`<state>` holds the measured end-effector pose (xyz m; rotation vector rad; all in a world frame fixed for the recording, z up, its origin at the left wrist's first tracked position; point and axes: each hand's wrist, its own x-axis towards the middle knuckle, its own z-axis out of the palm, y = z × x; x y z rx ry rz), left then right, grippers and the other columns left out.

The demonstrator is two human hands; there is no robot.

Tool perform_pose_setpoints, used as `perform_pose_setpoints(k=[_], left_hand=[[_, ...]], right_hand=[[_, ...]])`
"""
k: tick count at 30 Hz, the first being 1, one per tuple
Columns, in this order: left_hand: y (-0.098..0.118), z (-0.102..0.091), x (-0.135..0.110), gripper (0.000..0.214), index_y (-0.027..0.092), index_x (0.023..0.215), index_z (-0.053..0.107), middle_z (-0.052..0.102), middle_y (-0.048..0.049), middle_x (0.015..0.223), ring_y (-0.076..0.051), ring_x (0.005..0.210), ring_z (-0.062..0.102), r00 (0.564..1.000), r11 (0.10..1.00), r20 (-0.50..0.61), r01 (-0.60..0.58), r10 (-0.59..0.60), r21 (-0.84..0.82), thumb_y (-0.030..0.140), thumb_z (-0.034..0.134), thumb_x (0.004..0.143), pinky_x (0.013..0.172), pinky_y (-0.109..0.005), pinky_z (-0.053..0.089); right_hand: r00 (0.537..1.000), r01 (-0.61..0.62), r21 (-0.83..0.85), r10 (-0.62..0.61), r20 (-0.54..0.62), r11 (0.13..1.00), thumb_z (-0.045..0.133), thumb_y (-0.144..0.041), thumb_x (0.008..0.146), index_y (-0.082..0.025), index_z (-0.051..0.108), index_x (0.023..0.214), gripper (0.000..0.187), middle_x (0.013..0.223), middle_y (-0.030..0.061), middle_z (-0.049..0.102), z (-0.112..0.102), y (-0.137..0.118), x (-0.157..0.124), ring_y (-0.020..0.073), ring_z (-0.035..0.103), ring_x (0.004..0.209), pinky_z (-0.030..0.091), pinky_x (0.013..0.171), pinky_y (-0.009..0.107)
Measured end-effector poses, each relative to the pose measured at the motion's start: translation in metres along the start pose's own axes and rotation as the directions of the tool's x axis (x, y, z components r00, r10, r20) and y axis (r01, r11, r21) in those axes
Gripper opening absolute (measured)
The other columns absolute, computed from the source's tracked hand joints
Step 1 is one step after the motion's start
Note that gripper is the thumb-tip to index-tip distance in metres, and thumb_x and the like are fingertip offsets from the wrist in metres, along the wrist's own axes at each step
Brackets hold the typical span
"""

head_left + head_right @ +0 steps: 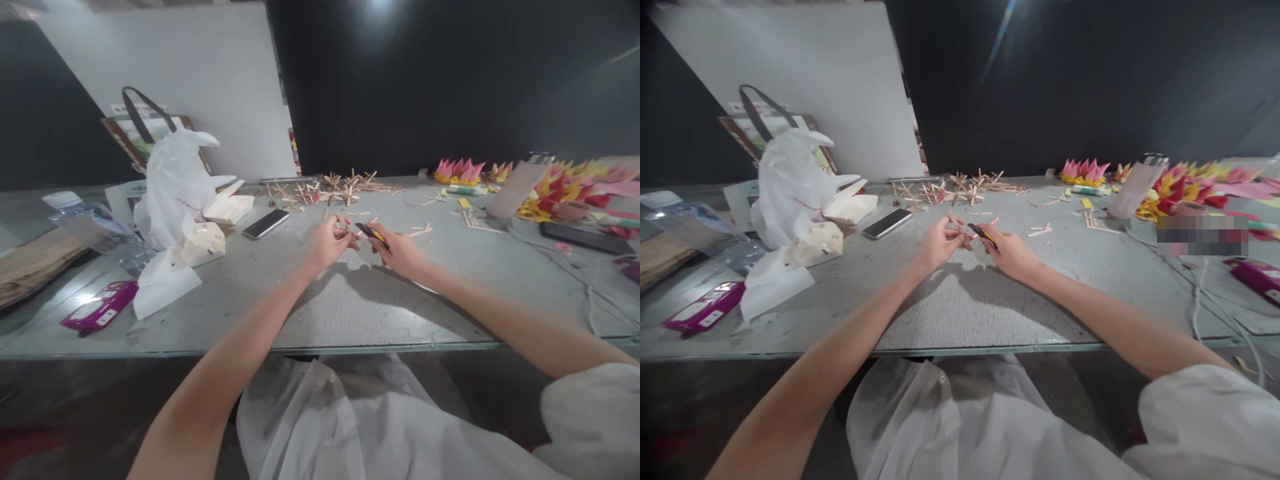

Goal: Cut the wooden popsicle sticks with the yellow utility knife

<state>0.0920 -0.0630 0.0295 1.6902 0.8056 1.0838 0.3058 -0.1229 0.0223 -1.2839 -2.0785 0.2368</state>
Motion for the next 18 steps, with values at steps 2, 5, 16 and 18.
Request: perform_pose_setpoints(k=[2, 5, 16, 18], left_hand=[[0.004, 0.000, -0.002, 0.029, 0.020, 0.111, 0.050, 0.081, -0.0033, 0.082, -0.019, 0.067, 0.079, 1.000, 1.000, -0.004, -0.012, 0.012, 0.001, 0.024, 0.074, 0.095, 0.072, -0.029, 0.061], [0.006, 0.000, -0.004, 0.030, 0.021, 0.113, 0.050, 0.081, -0.0022, 0.081, -0.019, 0.068, 0.080, 1.000, 1.000, 0.001, -0.018, 0.018, 0.014, 0.025, 0.073, 0.095, 0.071, -0.029, 0.061], [0.004, 0.002, -0.005, 0.035, 0.020, 0.118, 0.049, 0.080, -0.0026, 0.084, -0.021, 0.069, 0.080, 0.999, 0.996, 0.037, -0.029, 0.025, 0.087, 0.029, 0.071, 0.093, 0.072, -0.031, 0.060], [0.004, 0.002, -0.005, 0.036, 0.020, 0.119, 0.049, 0.080, -0.0032, 0.085, -0.022, 0.069, 0.080, 0.999, 0.995, 0.041, -0.035, 0.031, 0.097, 0.030, 0.071, 0.093, 0.072, -0.032, 0.060]], right_hand=[[0.999, 0.030, 0.010, -0.030, 0.013, 1.000, 0.040, -0.035, 0.110, -0.022, 0.049, 0.154, 0.047, 0.083, 0.0019, 0.076, 0.000, -0.001, -0.001, 0.0141, 0.064, 0.056, 0.047, 0.064, 0.023], [0.996, 0.089, -0.031, -0.089, 0.004, 0.996, 0.040, -0.033, 0.110, -0.023, 0.050, 0.157, 0.050, 0.085, 0.0028, 0.077, 0.002, 0.000, -0.003, 0.0145, 0.066, 0.059, 0.049, 0.066, 0.023], [0.984, 0.169, -0.123, -0.176, -0.042, 0.978, 0.040, -0.028, 0.110, -0.022, 0.051, 0.158, 0.050, 0.102, 0.0073, 0.080, 0.010, 0.007, -0.003, 0.0173, 0.070, 0.074, 0.050, 0.072, 0.025], [0.985, 0.160, -0.116, -0.166, -0.040, 0.980, 0.040, -0.028, 0.110, -0.021, 0.051, 0.158, 0.050, 0.103, 0.0078, 0.080, 0.011, 0.008, -0.003, 0.0170, 0.070, 0.074, 0.049, 0.072, 0.025]])
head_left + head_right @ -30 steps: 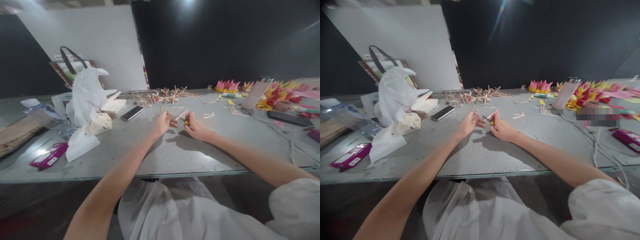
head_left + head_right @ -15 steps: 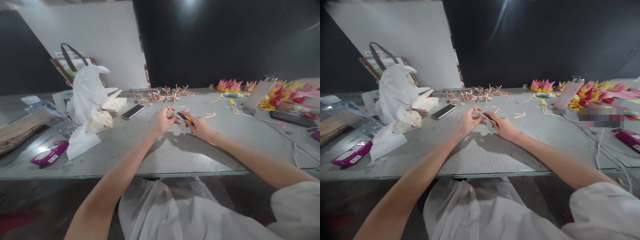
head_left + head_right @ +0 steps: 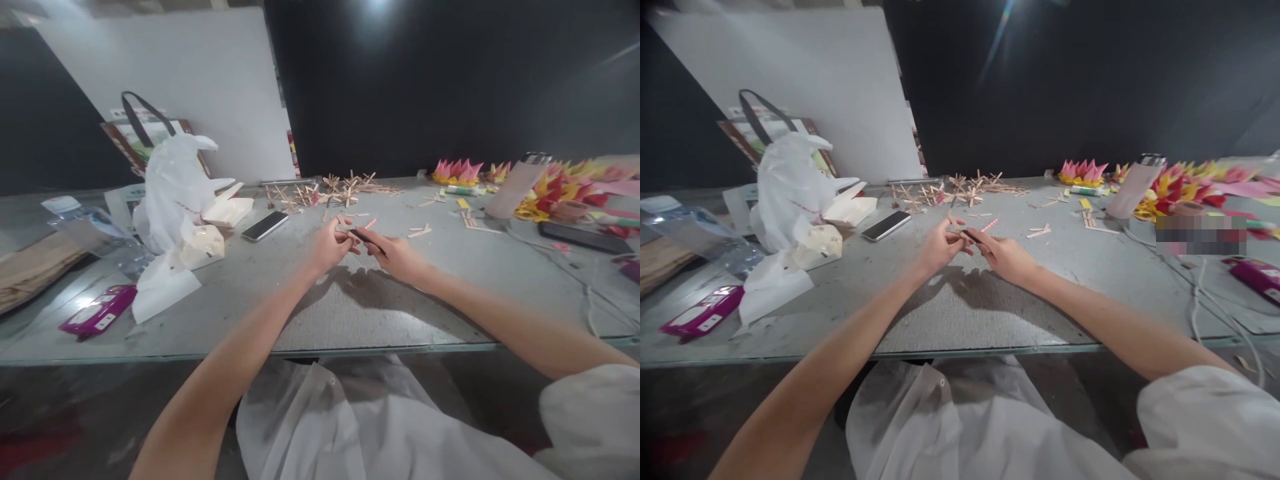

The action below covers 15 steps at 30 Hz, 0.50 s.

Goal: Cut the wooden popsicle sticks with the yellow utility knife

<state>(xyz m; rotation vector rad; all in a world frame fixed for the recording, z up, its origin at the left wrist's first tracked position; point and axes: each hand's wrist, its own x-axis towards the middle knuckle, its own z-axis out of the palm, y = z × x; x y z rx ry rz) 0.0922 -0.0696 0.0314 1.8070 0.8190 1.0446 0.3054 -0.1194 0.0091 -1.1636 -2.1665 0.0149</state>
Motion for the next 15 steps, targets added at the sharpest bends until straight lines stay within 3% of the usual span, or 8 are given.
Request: perform_pose_setpoints(k=[10, 15], left_hand=[[0.001, 0.004, -0.001, 0.030, 0.021, 0.117, 0.050, 0.077, 0.0010, 0.080, -0.016, 0.058, 0.074, 0.999, 0.998, -0.047, 0.021, -0.018, 0.065, 0.016, 0.065, 0.091, 0.063, -0.028, 0.057], [0.005, 0.005, -0.002, 0.031, 0.021, 0.117, 0.050, 0.078, 0.0001, 0.080, -0.017, 0.061, 0.075, 0.997, 0.997, -0.043, 0.060, -0.058, 0.046, 0.014, 0.065, 0.091, 0.067, -0.030, 0.058]], right_hand=[[1.000, 0.013, 0.002, -0.013, 0.025, 1.000, 0.035, -0.033, 0.112, -0.018, 0.051, 0.159, 0.053, 0.105, 0.0117, 0.079, 0.001, -0.002, 0.000, 0.0178, 0.067, 0.077, 0.047, 0.074, 0.027], [0.997, 0.000, -0.141, 0.010, 0.075, 0.990, 0.032, -0.032, 0.113, -0.019, 0.049, 0.161, 0.053, 0.106, 0.0127, 0.078, -0.005, -0.009, 0.000, 0.0194, 0.067, 0.076, 0.043, 0.069, 0.027]])
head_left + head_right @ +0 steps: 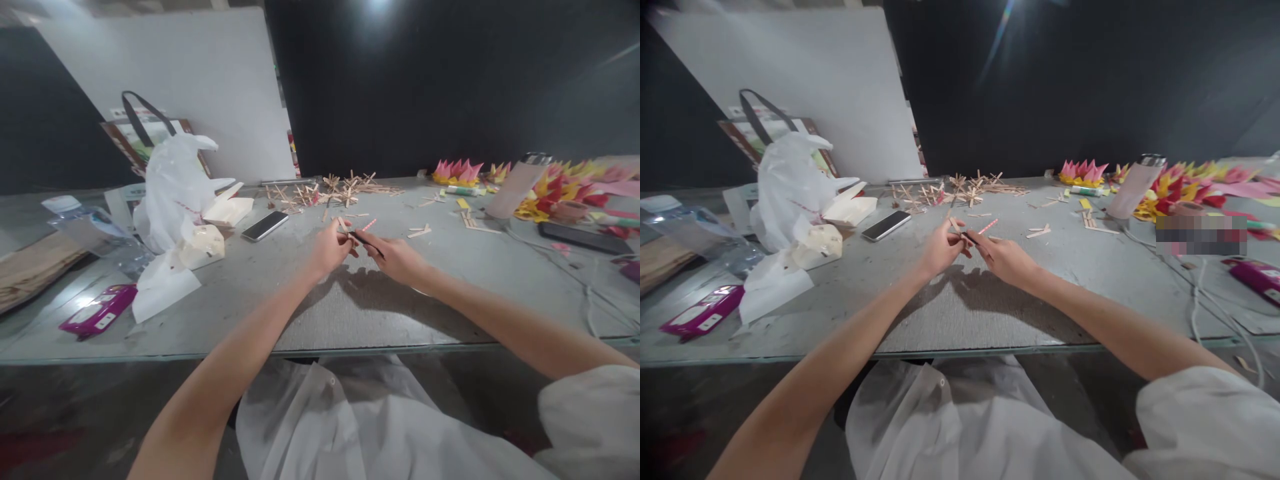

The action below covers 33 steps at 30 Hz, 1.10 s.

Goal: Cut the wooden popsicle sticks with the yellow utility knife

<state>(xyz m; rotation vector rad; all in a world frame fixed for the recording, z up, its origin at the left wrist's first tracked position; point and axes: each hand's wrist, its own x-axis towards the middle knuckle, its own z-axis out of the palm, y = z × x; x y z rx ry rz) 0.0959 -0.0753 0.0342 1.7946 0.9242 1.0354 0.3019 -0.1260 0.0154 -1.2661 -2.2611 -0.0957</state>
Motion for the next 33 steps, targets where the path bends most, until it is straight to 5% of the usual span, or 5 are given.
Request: perform_pose_setpoints(k=[7, 14, 23, 33], left_hand=[[0.003, 0.000, -0.003, 0.029, 0.021, 0.116, 0.050, 0.077, 0.0003, 0.077, -0.019, 0.062, 0.076, 0.999, 0.999, -0.012, 0.031, -0.032, -0.024, 0.011, 0.063, 0.092, 0.071, -0.032, 0.060], [-0.004, 0.000, 0.000, 0.029, 0.021, 0.119, 0.048, 0.076, 0.0013, 0.072, -0.021, 0.062, 0.077, 0.999, 0.999, 0.009, 0.046, -0.046, -0.021, 0.021, 0.065, 0.095, 0.069, -0.031, 0.059], [-0.006, 0.001, -0.001, 0.022, 0.022, 0.115, 0.052, 0.075, 0.0017, 0.080, -0.015, 0.061, 0.075, 1.000, 0.995, -0.010, -0.021, 0.022, 0.094, 0.014, 0.059, 0.096, 0.062, -0.024, 0.054], [-0.011, -0.001, -0.002, 0.032, 0.023, 0.121, 0.056, 0.071, 0.0038, 0.070, -0.015, 0.058, 0.069, 0.997, 0.974, 0.019, -0.075, 0.073, 0.213, 0.010, 0.054, 0.092, 0.062, -0.025, 0.051]], right_hand=[[0.990, 0.061, -0.300, -0.020, 0.138, 0.952, 0.034, -0.015, 0.106, -0.019, 0.038, 0.167, 0.062, 0.102, 0.0135, 0.076, -0.006, -0.002, -0.002, 0.0194, 0.062, 0.068, 0.035, 0.061, 0.028], [0.987, 0.104, -0.405, -0.044, 0.156, 0.908, 0.040, -0.008, 0.100, -0.019, 0.043, 0.166, 0.067, 0.101, 0.0136, 0.075, -0.012, -0.010, -0.001, 0.0201, 0.064, 0.071, 0.032, 0.058, 0.029], [1.000, 0.012, -0.118, -0.009, 0.027, 0.993, 0.039, -0.021, 0.106, -0.021, 0.042, 0.166, 0.061, 0.098, 0.0104, 0.077, 0.001, -0.006, 0.000, 0.0195, 0.067, 0.075, 0.044, 0.068, 0.026], [0.998, -0.068, 0.162, 0.066, 0.017, 0.984, 0.041, -0.026, 0.106, -0.020, 0.054, 0.158, 0.054, 0.099, 0.0108, 0.080, 0.003, -0.008, 0.002, 0.0192, 0.070, 0.078, 0.047, 0.072, 0.025]])
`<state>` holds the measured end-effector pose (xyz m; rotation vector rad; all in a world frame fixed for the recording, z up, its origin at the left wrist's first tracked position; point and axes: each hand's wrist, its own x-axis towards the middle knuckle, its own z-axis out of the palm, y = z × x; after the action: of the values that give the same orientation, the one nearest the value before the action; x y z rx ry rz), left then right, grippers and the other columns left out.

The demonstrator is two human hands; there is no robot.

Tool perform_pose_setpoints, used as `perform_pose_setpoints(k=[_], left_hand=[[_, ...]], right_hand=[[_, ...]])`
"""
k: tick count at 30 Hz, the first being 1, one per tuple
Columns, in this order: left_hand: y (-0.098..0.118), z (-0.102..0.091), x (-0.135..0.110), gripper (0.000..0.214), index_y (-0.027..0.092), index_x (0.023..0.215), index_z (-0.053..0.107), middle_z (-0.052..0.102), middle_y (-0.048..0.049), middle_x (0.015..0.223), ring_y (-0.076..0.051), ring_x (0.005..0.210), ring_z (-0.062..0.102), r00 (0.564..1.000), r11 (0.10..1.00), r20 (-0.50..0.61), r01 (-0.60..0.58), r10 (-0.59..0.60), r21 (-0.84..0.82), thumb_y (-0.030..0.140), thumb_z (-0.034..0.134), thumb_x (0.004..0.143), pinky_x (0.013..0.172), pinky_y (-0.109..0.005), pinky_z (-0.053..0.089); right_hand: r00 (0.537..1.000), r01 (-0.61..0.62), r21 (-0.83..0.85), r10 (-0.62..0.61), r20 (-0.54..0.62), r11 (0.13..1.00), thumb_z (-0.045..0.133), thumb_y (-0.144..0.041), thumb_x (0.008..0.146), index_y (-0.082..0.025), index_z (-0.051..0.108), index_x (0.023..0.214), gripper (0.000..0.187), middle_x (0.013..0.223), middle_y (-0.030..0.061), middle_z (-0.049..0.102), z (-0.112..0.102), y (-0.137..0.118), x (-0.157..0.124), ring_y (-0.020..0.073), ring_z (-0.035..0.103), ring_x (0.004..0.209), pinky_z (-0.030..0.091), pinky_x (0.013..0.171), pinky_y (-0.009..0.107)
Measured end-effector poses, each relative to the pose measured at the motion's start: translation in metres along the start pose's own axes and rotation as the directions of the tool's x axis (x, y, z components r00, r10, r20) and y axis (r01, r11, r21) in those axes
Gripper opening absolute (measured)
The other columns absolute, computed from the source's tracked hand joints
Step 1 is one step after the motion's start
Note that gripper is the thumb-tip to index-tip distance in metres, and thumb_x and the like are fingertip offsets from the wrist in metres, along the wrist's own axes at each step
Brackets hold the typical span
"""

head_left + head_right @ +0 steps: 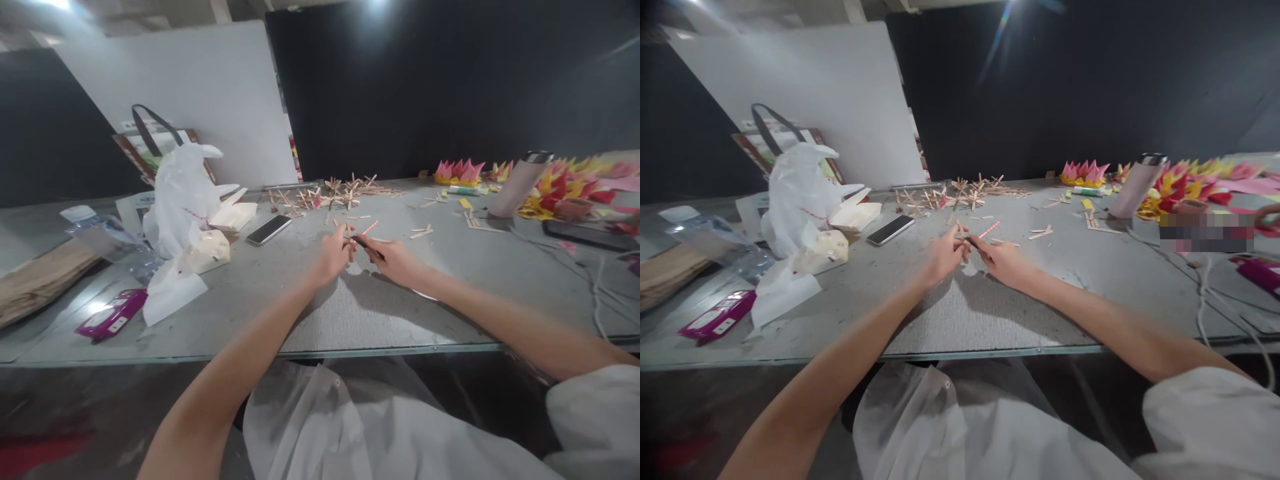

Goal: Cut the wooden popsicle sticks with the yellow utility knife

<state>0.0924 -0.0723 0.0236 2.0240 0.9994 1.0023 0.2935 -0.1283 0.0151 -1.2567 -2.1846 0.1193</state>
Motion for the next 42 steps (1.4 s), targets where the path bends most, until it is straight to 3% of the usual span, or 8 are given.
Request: perform_pose_setpoints(k=[3, 8, 17, 27, 34, 42], left_hand=[[0.002, 0.000, 0.000, 0.032, 0.023, 0.120, 0.057, 0.068, 0.0049, 0.063, -0.015, 0.057, 0.065, 1.000, 1.000, -0.013, -0.014, 0.014, -0.006, 0.011, 0.055, 0.091, 0.062, -0.025, 0.050], [0.001, 0.002, -0.001, 0.031, 0.024, 0.119, 0.056, 0.070, 0.0036, 0.070, -0.013, 0.054, 0.059, 0.999, 0.997, -0.046, -0.024, 0.020, -0.079, 0.013, 0.054, 0.090, 0.056, -0.024, 0.047], [0.003, 0.001, 0.002, 0.018, 0.024, 0.104, 0.058, 0.070, 0.0027, 0.067, -0.014, 0.057, 0.062, 0.999, 0.997, -0.053, 0.000, -0.003, -0.073, 0.017, 0.063, 0.088, 0.059, -0.025, 0.047], [0.010, 0.000, 0.000, 0.017, 0.023, 0.095, 0.053, 0.067, 0.0041, 0.061, -0.012, 0.052, 0.057, 0.999, 0.993, -0.033, 0.016, -0.020, -0.116, 0.013, 0.060, 0.083, 0.055, -0.024, 0.042], [0.013, 0.000, -0.002, 0.025, 0.023, 0.102, 0.052, 0.066, 0.0054, 0.063, -0.011, 0.052, 0.054, 0.999, 0.992, -0.001, 0.033, -0.034, -0.119, 0.009, 0.056, 0.082, 0.057, -0.024, 0.039], [0.007, 0.003, -0.004, 0.026, 0.024, 0.104, 0.051, 0.066, 0.0064, 0.064, -0.011, 0.055, 0.055, 0.999, 0.999, -0.036, -0.023, 0.022, -0.033, 0.005, 0.054, 0.087, 0.058, -0.025, 0.040]], right_hand=[[0.999, -0.033, 0.105, 0.034, -0.009, 0.994, 0.041, -0.030, 0.107, -0.017, 0.060, 0.154, 0.052, 0.092, 0.0080, 0.078, -0.001, 0.000, 0.001, 0.0156, 0.066, 0.069, 0.046, 0.068, 0.023], [0.998, -0.049, 0.183, 0.057, -0.041, 0.982, 0.043, -0.036, 0.106, -0.015, 0.064, 0.150, 0.053, 0.076, 0.0028, 0.072, -0.001, -0.001, 0.002, 0.0133, 0.057, 0.060, 0.043, 0.063, 0.022], [0.997, -0.070, 0.241, 0.078, -0.021, 0.968, 0.044, -0.039, 0.106, -0.015, 0.061, 0.154, 0.056, 0.071, 0.0006, 0.067, -0.001, -0.005, 0.000, 0.0127, 0.052, 0.056, 0.042, 0.060, 0.022], [0.995, -0.100, 0.366, 0.092, 0.039, 0.925, 0.046, -0.042, 0.106, -0.014, 0.061, 0.154, 0.058, 0.069, -0.0012, 0.062, -0.004, 0.001, -0.001, 0.0102, 0.046, 0.053, 0.038, 0.054, 0.022], [0.985, -0.172, 0.508, 0.131, 0.116, 0.844, 0.050, -0.043, 0.105, -0.013, 0.060, 0.155, 0.060, 0.065, -0.0032, 0.055, -0.012, -0.001, 0.000, 0.0082, 0.044, 0.050, 0.035, 0.048, 0.021], [0.934, -0.358, 0.678, 0.249, 0.257, 0.642, 0.059, -0.040, 0.101, -0.017, 0.059, 0.156, 0.059, 0.064, -0.0057, 0.049, -0.015, -0.008, -0.002, 0.0069, 0.039, 0.043, 0.029, 0.035, 0.018]])
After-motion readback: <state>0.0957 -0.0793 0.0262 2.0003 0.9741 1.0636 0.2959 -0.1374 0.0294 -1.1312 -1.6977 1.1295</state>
